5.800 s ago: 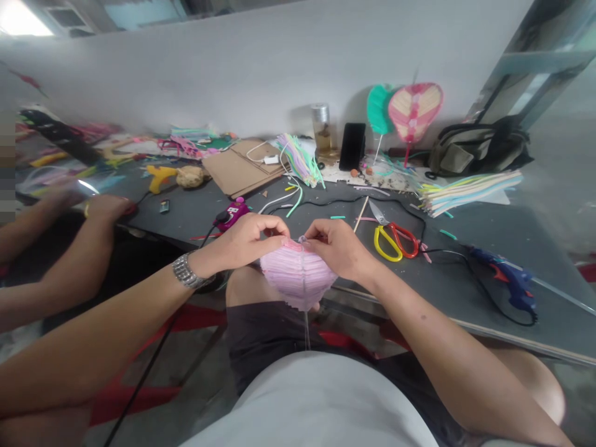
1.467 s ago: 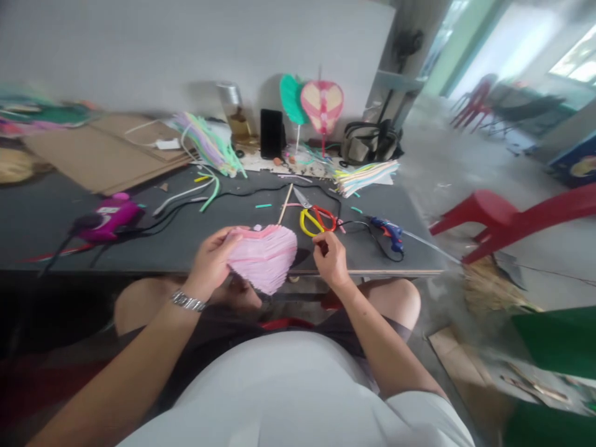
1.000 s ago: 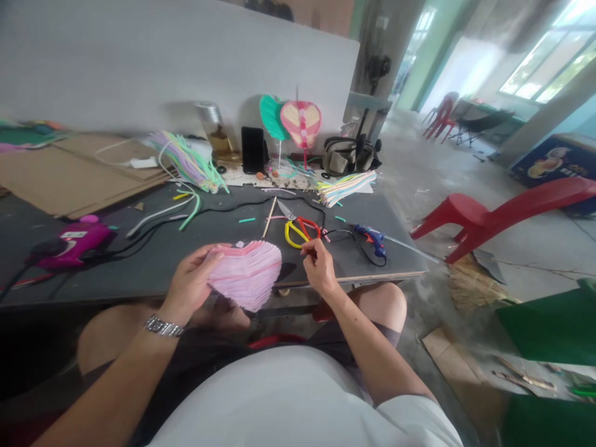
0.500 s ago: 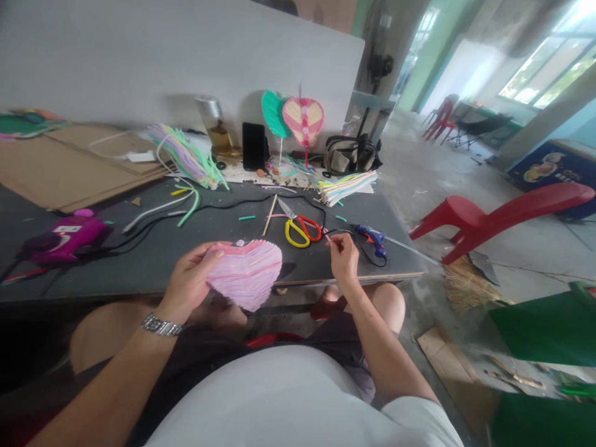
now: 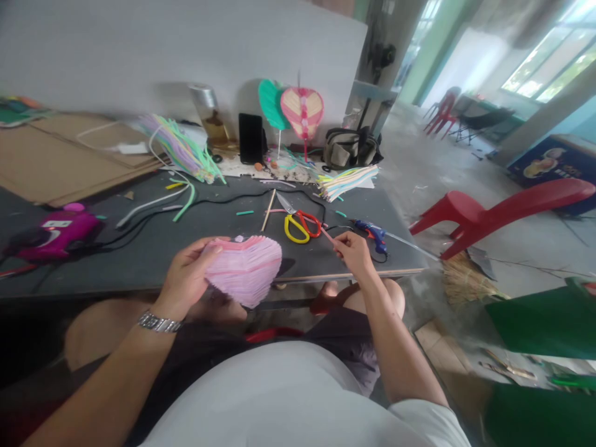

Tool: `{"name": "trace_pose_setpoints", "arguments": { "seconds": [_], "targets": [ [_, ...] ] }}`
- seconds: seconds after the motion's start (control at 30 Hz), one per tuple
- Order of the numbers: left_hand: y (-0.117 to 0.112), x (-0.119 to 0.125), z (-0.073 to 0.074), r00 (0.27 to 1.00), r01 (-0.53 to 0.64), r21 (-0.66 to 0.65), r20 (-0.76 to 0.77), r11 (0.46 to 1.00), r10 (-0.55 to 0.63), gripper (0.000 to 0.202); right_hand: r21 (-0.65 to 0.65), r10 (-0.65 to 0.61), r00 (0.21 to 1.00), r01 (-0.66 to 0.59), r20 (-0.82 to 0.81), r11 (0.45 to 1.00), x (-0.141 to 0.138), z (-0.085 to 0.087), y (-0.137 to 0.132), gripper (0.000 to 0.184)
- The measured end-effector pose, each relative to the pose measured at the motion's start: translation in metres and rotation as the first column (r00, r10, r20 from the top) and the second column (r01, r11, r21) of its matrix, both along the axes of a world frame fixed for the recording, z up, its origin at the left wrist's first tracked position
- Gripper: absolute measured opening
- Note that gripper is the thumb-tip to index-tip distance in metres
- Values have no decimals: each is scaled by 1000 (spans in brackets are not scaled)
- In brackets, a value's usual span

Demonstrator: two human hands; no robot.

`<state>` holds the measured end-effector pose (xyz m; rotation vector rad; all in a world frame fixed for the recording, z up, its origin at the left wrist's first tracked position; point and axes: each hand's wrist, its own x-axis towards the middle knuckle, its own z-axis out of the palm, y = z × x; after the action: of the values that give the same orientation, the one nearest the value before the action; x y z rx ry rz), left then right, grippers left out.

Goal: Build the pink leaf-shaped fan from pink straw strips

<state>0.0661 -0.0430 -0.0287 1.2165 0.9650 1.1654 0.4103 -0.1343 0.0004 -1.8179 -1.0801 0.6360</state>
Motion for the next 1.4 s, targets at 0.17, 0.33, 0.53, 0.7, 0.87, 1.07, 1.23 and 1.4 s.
{"name": "trace_pose_setpoints", "arguments": {
  "seconds": [0.17,0.33,0.53,0.7,0.87,1.07,1.23,1.4],
  "targets": [
    [-2,4,5,999,0,46,-45,999,2,37,115,203,960,-183,-195,976,-51,2,6,35],
    [-3,7,11,999,36,6,-20,999,-36,33,296,351,936,-343,29,891,-123,9,30,14],
    [-4,8,17,997,63,-29,45,998,-61,27,317,330,793,-532,512,785,-157,16,44,19],
    [-5,8,19,999,42,-9,-11,999,-42,28,210,384,668,-630,638,748,-158,11,45,23],
    [-4,10,15,999,-1,35,-37,999,2,29,181,397,628,-656,670,733,-156,13,46,25],
    [-3,16,13,995,-74,23,-62,997,76,23,159,374,588,-661,717,733,-149,17,48,27],
    [-5,18,15,992,-110,14,-64,994,111,21,194,314,631,-603,710,774,-142,19,48,23],
    [-5,20,14,991,-118,13,-63,993,119,21,202,313,631,-609,710,767,-144,18,45,15]
  ]
}}
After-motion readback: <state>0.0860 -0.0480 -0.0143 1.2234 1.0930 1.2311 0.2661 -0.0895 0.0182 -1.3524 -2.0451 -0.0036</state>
